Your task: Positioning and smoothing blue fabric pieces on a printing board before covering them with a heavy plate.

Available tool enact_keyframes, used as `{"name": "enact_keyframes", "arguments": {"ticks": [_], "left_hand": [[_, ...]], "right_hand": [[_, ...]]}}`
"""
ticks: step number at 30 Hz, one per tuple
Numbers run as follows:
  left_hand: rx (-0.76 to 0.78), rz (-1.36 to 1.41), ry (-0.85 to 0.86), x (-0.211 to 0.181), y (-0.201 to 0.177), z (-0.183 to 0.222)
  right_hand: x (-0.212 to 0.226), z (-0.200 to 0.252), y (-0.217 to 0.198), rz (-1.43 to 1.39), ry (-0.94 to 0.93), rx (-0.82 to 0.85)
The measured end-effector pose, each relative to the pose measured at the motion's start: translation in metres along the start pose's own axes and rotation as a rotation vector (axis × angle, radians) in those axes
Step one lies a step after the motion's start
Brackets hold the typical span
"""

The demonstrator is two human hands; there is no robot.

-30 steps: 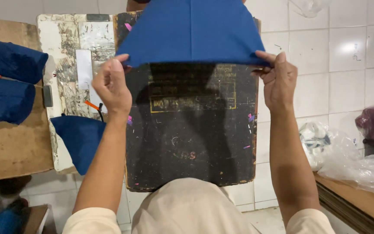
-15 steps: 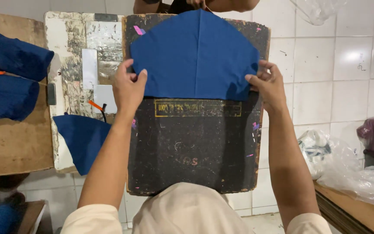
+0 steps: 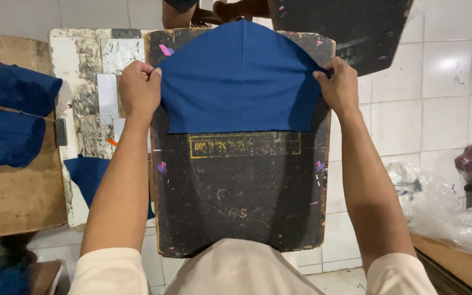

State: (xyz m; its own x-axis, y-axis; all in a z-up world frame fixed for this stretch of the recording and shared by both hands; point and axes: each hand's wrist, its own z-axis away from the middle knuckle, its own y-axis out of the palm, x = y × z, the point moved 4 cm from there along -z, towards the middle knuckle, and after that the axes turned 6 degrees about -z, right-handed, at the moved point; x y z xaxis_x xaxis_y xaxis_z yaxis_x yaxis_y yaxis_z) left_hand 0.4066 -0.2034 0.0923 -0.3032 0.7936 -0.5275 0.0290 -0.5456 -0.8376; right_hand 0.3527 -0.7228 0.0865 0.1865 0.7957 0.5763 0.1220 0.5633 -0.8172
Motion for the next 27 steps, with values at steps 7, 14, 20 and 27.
{"name": "enact_keyframes", "arguments": {"ticks": [7,14,20,27], "left_hand": [[-0.095,-0.026,0.112,-0.033,-0.038,0.054],[0.141,0.174,0.272,-0.039,-0.058,0.132],[0.048,0.039,0.284,0.000,-0.022,0.133],[0.115,0.087,0.213,-0.002,-0.028,0.140]], "right_hand": [[0.053,0.067,-0.017,-0.352,0.067,-0.052],[0.062,0.149,0.007,-0.558,0.142,0.077],[0.044,0.149,-0.005,-0.356,0.265,0.101],[0.046,0.152,-0.010,-0.439,0.272,0.031]]}}
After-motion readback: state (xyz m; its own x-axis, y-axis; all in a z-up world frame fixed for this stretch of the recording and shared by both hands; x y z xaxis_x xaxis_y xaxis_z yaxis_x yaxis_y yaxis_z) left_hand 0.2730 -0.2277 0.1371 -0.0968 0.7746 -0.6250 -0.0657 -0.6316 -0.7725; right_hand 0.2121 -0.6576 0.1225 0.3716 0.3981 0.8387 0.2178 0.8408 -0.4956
